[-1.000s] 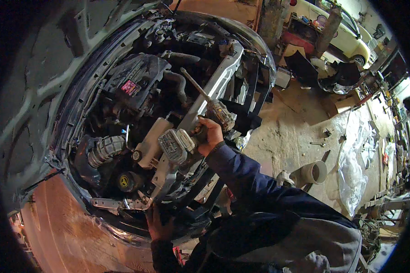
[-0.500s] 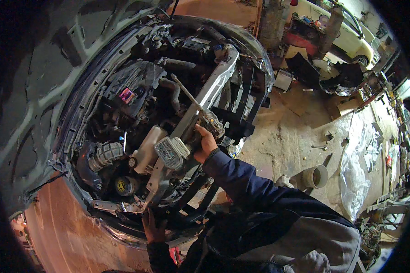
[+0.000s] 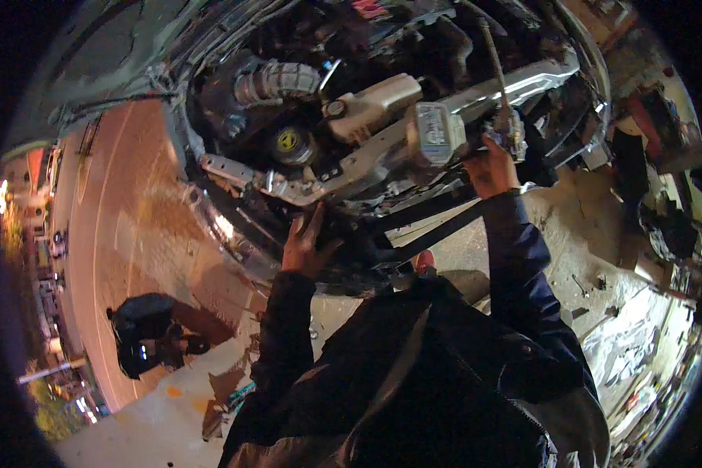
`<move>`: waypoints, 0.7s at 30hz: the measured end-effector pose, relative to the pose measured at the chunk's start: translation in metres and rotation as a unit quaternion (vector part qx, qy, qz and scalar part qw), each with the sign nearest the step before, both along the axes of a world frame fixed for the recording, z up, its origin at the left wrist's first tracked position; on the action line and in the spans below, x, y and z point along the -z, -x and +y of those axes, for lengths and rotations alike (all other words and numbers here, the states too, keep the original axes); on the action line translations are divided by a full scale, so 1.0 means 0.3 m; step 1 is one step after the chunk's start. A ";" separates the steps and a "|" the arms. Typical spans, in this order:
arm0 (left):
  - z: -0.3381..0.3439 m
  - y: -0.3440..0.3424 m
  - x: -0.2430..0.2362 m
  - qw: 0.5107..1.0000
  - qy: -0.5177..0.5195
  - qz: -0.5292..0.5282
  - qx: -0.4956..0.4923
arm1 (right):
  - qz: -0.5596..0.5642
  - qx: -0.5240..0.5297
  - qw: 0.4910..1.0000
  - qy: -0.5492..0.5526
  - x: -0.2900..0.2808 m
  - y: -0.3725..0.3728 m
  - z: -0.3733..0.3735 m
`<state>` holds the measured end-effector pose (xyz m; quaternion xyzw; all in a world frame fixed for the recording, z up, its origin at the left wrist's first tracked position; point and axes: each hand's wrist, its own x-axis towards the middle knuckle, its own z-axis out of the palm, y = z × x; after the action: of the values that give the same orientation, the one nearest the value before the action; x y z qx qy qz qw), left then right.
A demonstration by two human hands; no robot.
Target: The person retrieves a bolt from a cluttered workbench, then uses a power impact wrench to remove bolts from the front radiator support of a car with its hood open. After removing the bolts, the person lifts and removes the radiator support assembly and closes the hood.
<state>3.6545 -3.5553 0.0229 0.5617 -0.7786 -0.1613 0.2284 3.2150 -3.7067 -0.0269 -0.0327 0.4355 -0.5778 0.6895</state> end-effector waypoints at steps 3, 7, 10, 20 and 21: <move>-0.009 -0.007 -0.002 1.000 0.010 -0.003 -0.007 | 0.007 -0.004 0.997 0.071 -0.047 -0.017 -0.008; -0.010 -0.032 0.006 1.000 0.024 0.001 -0.005 | 0.058 -0.044 0.995 0.066 -0.076 0.003 0.035; -0.001 -0.064 0.022 1.000 -0.002 0.003 0.001 | 0.116 -0.041 0.991 0.045 -0.075 0.003 0.054; 0.003 -0.089 0.072 1.000 -0.006 -0.011 -0.018 | 0.514 -0.265 0.772 0.263 -0.156 -0.436 0.439; 0.004 -0.090 0.070 1.000 0.005 -0.019 -0.012 | 0.626 -0.230 0.616 0.420 -0.159 -0.508 0.418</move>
<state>3.6813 -3.5541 0.0019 0.5731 -0.7767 -0.1439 0.2179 3.3674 -3.5812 0.0209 -0.7714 0.4496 -0.3598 0.2708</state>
